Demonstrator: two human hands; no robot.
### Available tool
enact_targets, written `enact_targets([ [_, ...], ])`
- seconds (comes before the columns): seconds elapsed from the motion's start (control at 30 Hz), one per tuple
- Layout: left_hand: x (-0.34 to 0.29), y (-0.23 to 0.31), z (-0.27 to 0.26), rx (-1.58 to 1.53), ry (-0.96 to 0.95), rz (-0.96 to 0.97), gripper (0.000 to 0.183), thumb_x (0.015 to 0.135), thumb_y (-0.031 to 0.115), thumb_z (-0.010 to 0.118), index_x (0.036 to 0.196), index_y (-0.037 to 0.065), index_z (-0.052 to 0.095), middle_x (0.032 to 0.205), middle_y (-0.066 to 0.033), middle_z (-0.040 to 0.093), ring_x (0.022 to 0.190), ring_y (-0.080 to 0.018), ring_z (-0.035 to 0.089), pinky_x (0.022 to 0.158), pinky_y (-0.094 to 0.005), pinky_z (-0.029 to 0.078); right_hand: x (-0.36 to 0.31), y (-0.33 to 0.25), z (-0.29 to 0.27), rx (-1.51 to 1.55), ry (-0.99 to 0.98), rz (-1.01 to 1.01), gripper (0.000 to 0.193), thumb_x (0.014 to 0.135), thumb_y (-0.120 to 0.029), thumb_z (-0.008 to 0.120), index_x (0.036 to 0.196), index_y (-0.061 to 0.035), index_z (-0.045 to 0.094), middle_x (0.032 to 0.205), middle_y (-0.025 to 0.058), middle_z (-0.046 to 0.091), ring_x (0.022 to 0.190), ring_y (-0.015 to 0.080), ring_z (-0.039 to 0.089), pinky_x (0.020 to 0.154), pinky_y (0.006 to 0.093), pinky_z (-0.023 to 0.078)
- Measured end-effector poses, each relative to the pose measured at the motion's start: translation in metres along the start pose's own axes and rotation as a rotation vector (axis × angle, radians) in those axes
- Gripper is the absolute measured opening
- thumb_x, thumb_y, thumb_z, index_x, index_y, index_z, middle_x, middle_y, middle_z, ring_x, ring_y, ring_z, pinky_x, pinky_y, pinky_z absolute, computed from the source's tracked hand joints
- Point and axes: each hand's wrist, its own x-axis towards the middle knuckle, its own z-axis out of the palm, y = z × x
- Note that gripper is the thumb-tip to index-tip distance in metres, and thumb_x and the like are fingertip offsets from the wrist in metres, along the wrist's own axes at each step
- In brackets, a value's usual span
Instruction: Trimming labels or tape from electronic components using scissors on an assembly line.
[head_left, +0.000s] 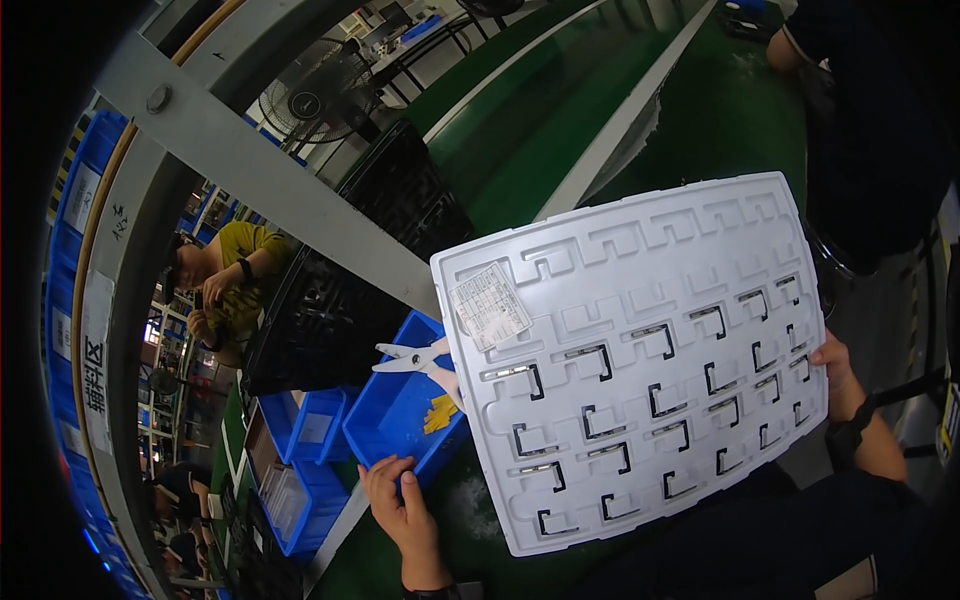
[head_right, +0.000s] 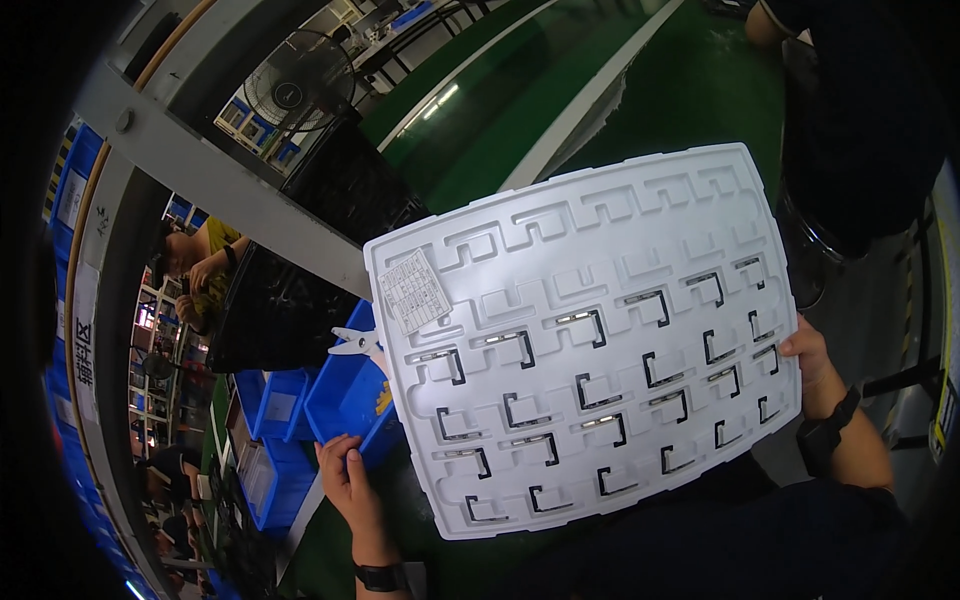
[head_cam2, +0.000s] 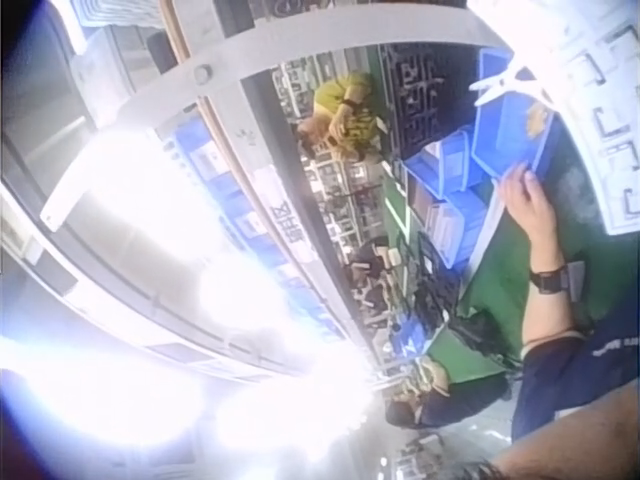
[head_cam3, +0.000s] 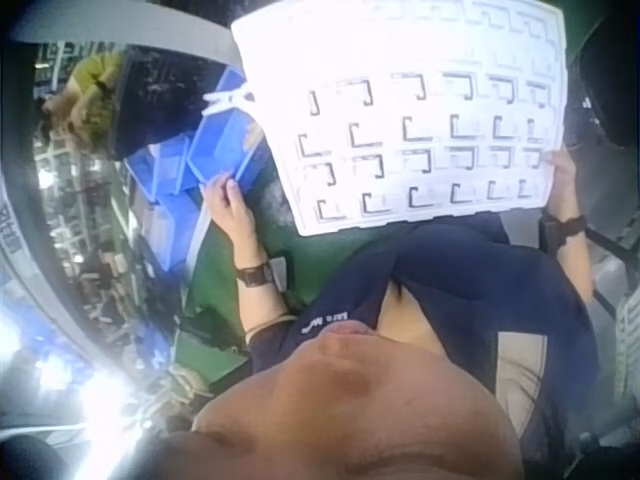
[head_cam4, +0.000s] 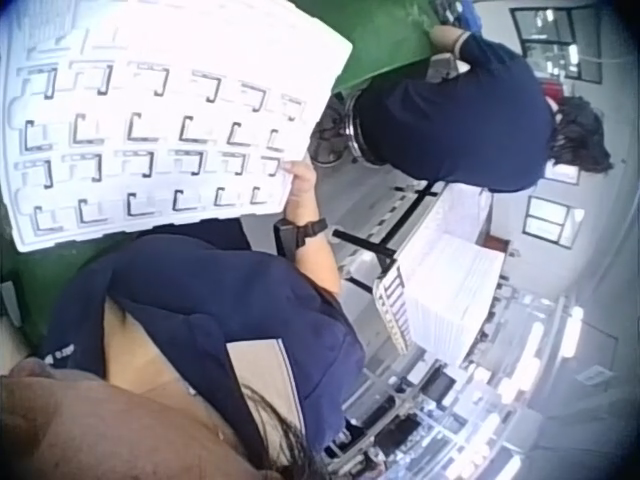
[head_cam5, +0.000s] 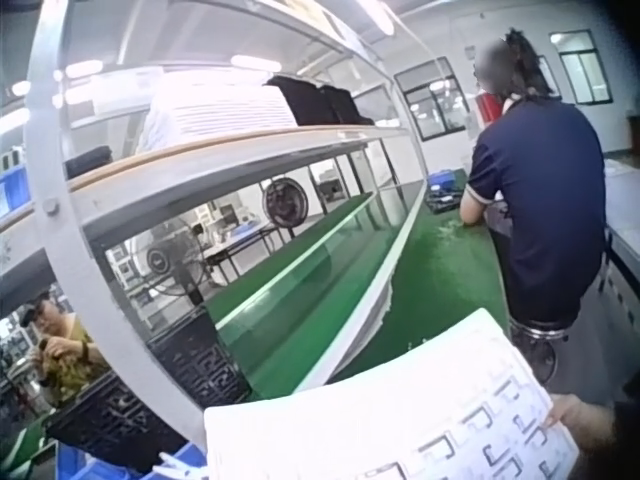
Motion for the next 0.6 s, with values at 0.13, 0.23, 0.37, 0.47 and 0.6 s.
enact_targets([
  [0.13,0.004,-0.003,0.004,-0.015,-0.01,-0.001,0.013,0.08,0.014,0.05,0.083,0.004,0.058,0.084,-0.0073,0.059,0.091,-0.0244,0.053,0.101,-0.0482,0.021,0.001,0.001,-0.003,-0.009,0.023,-0.013,0.074,0.051,-0.012,0.056,0.119,0.0084,0.038,0.103,0.0214,0.058,0.088,0.0301,0.061,0.078,0.0369,0.051],
  [0.23,0.005,-0.002,-0.002,-0.024,0.003,0.017,0.013,0.08,0.013,0.05,0.083,0.004,0.058,0.084,-0.0072,0.059,0.091,-0.0243,0.053,0.101,-0.0485,0.021,-0.003,-0.002,-0.001,-0.021,0.005,-0.029,0.073,0.051,-0.012,0.056,0.119,0.0084,0.039,0.104,0.021,0.058,0.088,0.0298,0.061,0.078,0.0362,0.051],
  [0.37,0.006,-0.004,0.0,-0.016,0.006,0.002,0.012,0.08,0.013,0.05,0.083,0.004,0.058,0.084,-0.007,0.059,0.091,-0.024,0.053,0.102,-0.0486,0.02,0.005,0.0,-0.002,-0.014,0.005,0.008,0.074,0.05,-0.012,0.055,0.12,0.0086,0.039,0.105,0.0214,0.057,0.087,0.0305,0.061,0.079,0.0371,0.05],
  [0.47,0.005,-0.006,0.001,-0.017,0.005,-0.002,0.013,0.08,0.013,0.05,0.083,0.004,0.058,0.084,-0.0069,0.058,0.092,-0.0237,0.053,0.102,-0.0486,0.02,0.007,-0.004,0.004,-0.01,-0.002,0.034,0.076,0.049,-0.012,0.056,0.12,0.0087,0.038,0.105,0.0218,0.057,0.088,0.0312,0.061,0.08,0.038,0.05],
  [0.6,0.005,-0.004,0.002,-0.045,-0.015,-0.001,0.013,0.08,0.013,0.05,0.083,0.004,0.059,0.085,-0.0068,0.058,0.092,-0.0236,0.052,0.102,-0.0486,0.02,-0.004,-0.01,0.004,-0.002,0.032,0.023,0.077,0.048,-0.012,0.056,0.12,0.0082,0.038,0.105,0.0219,0.057,0.088,0.0319,0.061,0.08,0.0385,0.05],
])
